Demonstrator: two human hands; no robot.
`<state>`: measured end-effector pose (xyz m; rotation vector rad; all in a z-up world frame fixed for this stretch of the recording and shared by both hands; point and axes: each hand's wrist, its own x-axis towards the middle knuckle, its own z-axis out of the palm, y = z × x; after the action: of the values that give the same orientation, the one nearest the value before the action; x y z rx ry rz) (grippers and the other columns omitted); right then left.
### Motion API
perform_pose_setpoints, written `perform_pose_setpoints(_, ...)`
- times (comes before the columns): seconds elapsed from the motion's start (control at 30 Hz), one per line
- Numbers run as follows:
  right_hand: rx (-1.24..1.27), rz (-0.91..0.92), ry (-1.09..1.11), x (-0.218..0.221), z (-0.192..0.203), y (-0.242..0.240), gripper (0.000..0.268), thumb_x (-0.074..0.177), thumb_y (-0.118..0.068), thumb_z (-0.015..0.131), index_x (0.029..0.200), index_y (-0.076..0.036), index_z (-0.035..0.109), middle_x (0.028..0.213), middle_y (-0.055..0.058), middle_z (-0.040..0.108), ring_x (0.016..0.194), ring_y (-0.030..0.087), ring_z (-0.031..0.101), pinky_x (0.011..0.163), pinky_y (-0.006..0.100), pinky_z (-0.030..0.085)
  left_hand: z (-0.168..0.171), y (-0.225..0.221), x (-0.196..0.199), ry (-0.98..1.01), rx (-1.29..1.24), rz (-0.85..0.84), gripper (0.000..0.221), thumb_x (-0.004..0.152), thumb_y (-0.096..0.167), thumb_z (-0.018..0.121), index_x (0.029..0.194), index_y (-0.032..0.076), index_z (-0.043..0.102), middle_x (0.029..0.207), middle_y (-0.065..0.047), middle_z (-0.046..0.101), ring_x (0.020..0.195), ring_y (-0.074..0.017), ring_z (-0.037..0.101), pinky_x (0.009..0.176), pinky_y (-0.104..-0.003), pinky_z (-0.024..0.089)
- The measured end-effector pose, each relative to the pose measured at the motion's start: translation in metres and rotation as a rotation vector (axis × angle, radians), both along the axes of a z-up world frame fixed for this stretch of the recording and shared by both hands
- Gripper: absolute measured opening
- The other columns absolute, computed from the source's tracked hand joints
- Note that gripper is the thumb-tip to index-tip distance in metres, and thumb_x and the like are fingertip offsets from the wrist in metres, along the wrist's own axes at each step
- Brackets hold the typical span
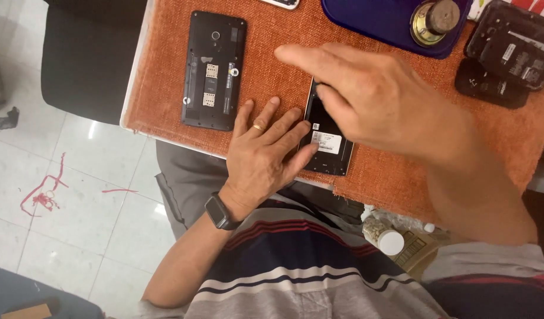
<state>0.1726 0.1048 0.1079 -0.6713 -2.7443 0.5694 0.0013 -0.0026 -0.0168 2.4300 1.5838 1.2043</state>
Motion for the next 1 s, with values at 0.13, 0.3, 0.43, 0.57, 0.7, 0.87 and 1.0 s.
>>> perform_pose_setpoints(0.13,0.063,-0.034,0.084,0.005,-0.002,-0.001,0.037,0.103,0.011,0.060,0.139,0.006,0.060,0.117,0.022,0.074,0.098,0.034,0.073,0.085,0.043,0.058,0.002,-0.001,0.001,-0.002,-0.003,0.015,0.032,0.096,0.044,0.081,0.109,0.015,0.080,0.121,-0.006,0.076,0.122,-0.0328,0.067,0.112,-0.055,0.040)
perform_pose_setpoints(0.3,-0.067,-0.064,0.017,0.008,0.000,0.001,0.044,0.098,0.008,0.054,0.141,-0.002,0.059,0.116,0.017,0.072,0.098,0.033,0.070,0.088,0.044,0.052,0.004,0.000,0.001,-0.012,-0.006,0.018,0.033,0.094,0.045,0.081,0.106,0.015,0.081,0.118,-0.007,0.077,0.121,-0.0332,0.068,0.112,-0.056,0.040)
perform_pose_setpoints(0.43,0.106,-0.063,0.094,0.009,-0.005,0.003,0.033,0.101,0.011,0.065,0.133,0.005,0.064,0.110,0.018,0.076,0.095,0.029,0.073,0.083,0.040,0.057,0.006,0.001,0.000,0.031,-0.010,0.002,0.029,0.096,0.044,0.080,0.104,0.017,0.080,0.122,-0.007,0.073,0.125,-0.0377,0.062,0.108,-0.057,0.042)
perform_pose_setpoints(0.57,0.018,-0.011,0.093,0.007,0.000,0.001,0.039,0.100,0.012,0.058,0.139,0.005,0.060,0.127,0.025,0.072,0.113,0.037,0.071,0.101,0.045,0.054,0.009,0.001,-0.003,0.058,0.010,-0.040,0.023,0.099,0.038,0.077,0.104,0.016,0.078,0.121,-0.007,0.071,0.123,-0.0370,0.062,0.105,-0.058,0.045)
perform_pose_setpoints(0.7,0.124,-0.075,0.134,0.009,-0.004,0.004,0.028,0.104,0.013,0.061,0.131,0.009,0.063,0.116,0.024,0.076,0.097,0.033,0.074,0.084,0.042,0.056,0.011,0.000,-0.004,0.059,0.023,-0.064,0.020,0.099,0.034,0.078,0.104,0.015,0.077,0.120,-0.008,0.070,0.120,-0.0356,0.064,0.104,-0.057,0.046)
perform_pose_setpoints(0.87,0.107,-0.042,0.187,0.012,-0.013,0.005,0.026,0.105,0.007,0.064,0.131,0.005,0.064,0.109,0.019,0.074,0.083,0.031,0.070,0.073,0.040,0.056,0.015,0.000,-0.002,0.086,0.030,-0.054,0.017,0.101,0.028,0.073,0.103,0.011,0.076,0.118,-0.010,0.072,0.118,-0.0349,0.065,0.104,-0.051,0.043)
perform_pose_setpoints(1.0,0.046,-0.066,0.196,0.017,-0.014,0.012,0.027,0.103,0.009,0.064,0.130,0.005,0.062,0.091,0.016,0.069,0.072,0.029,0.064,0.066,0.040,0.052,0.012,0.000,0.000,0.125,0.025,-0.044,0.018,0.101,0.029,0.072,0.103,0.012,0.076,0.118,-0.008,0.073,0.120,-0.0338,0.065,0.104,-0.051,0.044)
